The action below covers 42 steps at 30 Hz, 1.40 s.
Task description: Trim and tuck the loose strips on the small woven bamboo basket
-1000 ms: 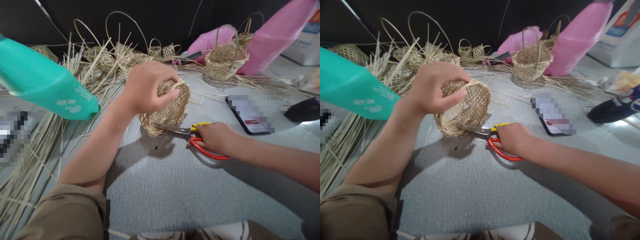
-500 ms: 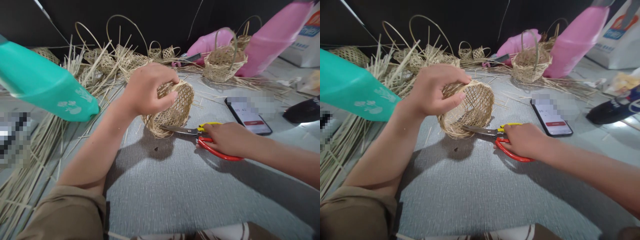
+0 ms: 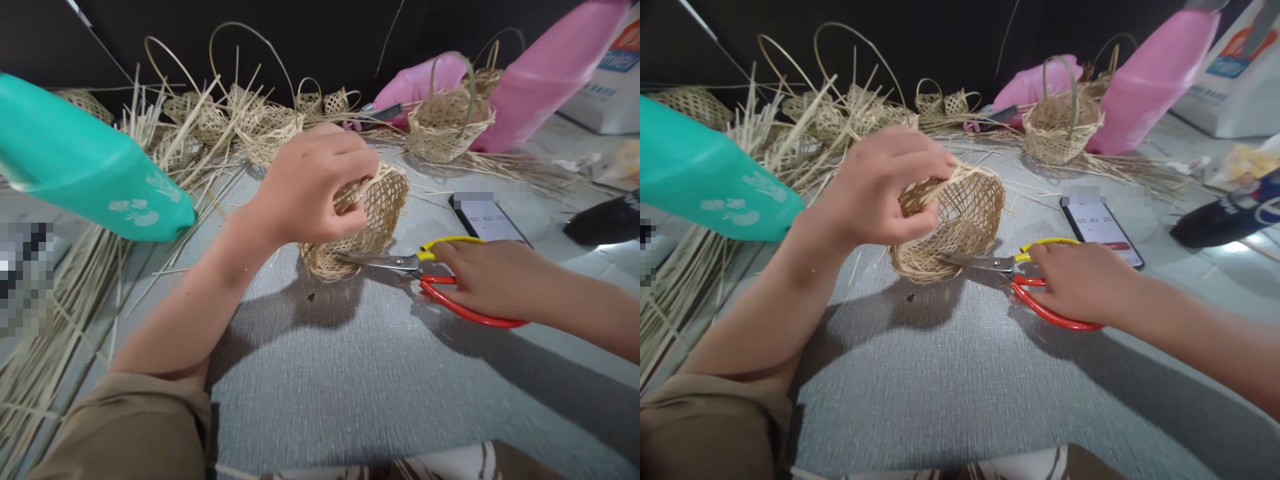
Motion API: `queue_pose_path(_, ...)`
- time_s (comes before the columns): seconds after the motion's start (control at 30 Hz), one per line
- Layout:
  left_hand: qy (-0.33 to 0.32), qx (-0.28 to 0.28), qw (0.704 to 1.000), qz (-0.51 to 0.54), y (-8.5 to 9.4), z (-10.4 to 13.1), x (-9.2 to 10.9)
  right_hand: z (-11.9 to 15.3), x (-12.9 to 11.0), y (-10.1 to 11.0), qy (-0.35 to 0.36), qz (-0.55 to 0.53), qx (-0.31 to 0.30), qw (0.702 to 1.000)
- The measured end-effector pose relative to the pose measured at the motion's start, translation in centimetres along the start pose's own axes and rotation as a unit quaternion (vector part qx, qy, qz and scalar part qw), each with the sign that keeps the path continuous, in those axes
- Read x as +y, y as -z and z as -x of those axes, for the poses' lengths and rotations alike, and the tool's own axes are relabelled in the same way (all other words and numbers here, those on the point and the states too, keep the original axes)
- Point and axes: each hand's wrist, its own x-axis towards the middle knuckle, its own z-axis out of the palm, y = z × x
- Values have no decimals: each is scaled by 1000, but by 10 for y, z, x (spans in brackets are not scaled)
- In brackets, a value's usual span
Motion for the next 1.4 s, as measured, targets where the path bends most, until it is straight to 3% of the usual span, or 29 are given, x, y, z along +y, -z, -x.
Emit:
queue_pose_path(0.27, -25, -17, 999, -35, -2, -4, 8, 10, 17, -19, 16, -48, 50, 997)
queue_pose_path(0.63, -12, -7, 1000, -18, -4, -3, 10, 15, 3, -24, 34, 34, 39, 998)
queue_pose_path(1.0, -12, -5, 1000, -11, -6, -3, 7, 11, -2, -36, 22, -53, 10, 998)
queue_pose_path(1.3, -2, 32, 999, 9, -10, -1, 1, 9, -1, -48, 15, -55, 35, 998)
queue_pose_path(1.4, 10, 21, 1000, 5, -10, -1, 1, 7, -4, -45, 34, -43, 27, 998)
